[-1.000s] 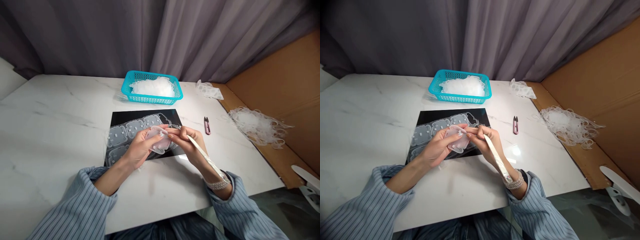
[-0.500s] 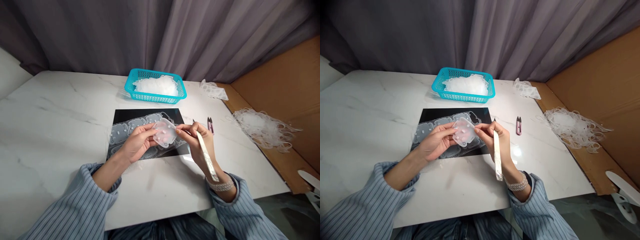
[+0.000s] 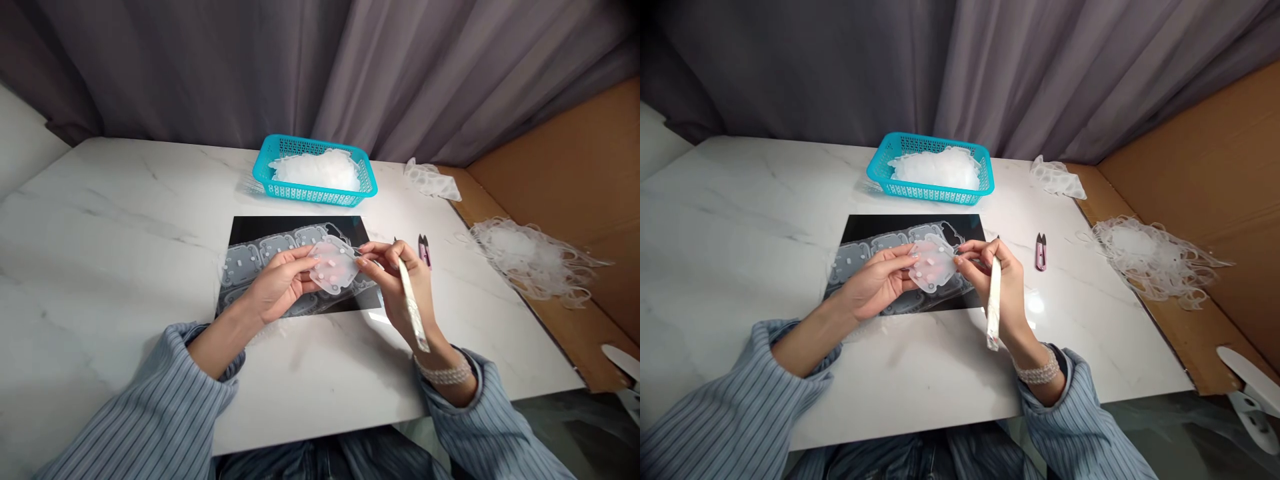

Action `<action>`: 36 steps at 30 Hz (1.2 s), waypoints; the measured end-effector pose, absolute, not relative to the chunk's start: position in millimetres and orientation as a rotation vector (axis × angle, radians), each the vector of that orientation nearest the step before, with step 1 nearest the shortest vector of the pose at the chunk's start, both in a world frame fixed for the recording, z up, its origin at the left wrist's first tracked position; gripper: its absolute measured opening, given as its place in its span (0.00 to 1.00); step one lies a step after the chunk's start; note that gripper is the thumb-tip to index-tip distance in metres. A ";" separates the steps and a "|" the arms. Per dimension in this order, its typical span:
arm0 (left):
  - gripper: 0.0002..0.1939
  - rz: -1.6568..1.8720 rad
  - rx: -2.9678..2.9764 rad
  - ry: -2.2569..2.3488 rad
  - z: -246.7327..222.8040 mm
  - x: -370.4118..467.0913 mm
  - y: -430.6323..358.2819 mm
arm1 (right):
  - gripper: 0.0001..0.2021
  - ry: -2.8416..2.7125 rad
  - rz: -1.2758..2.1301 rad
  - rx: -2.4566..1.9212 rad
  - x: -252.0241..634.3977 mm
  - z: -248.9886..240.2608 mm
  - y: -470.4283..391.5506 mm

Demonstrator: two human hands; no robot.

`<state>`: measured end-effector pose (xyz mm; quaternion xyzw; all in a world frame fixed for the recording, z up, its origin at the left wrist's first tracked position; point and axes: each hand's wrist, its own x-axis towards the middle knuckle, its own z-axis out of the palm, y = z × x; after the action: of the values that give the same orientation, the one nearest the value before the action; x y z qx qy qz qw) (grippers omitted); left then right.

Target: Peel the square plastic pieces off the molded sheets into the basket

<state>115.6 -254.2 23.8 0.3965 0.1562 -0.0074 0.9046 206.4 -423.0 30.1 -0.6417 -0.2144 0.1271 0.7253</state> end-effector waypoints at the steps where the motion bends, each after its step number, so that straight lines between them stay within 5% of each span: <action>1: 0.13 -0.024 0.827 0.310 23.2 115.2 -254.1 | 0.21 -0.466 0.298 -1.417 206.4 30.8 -422.9; 30: 0.22 -0.124 0.809 0.237 24.9 113.3 -242.6 | 0.24 -0.394 0.598 -1.374 219.1 34.8 -425.4; 36: 0.24 -0.010 0.907 0.263 21.6 113.2 -237.2 | 0.25 -0.651 0.303 -1.544 286.9 60.5 -371.9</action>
<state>113.2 -237.2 21.6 0.4367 0.1267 -0.0047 0.8906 286.9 -371.9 60.5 -0.6820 -0.2875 0.1339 0.6590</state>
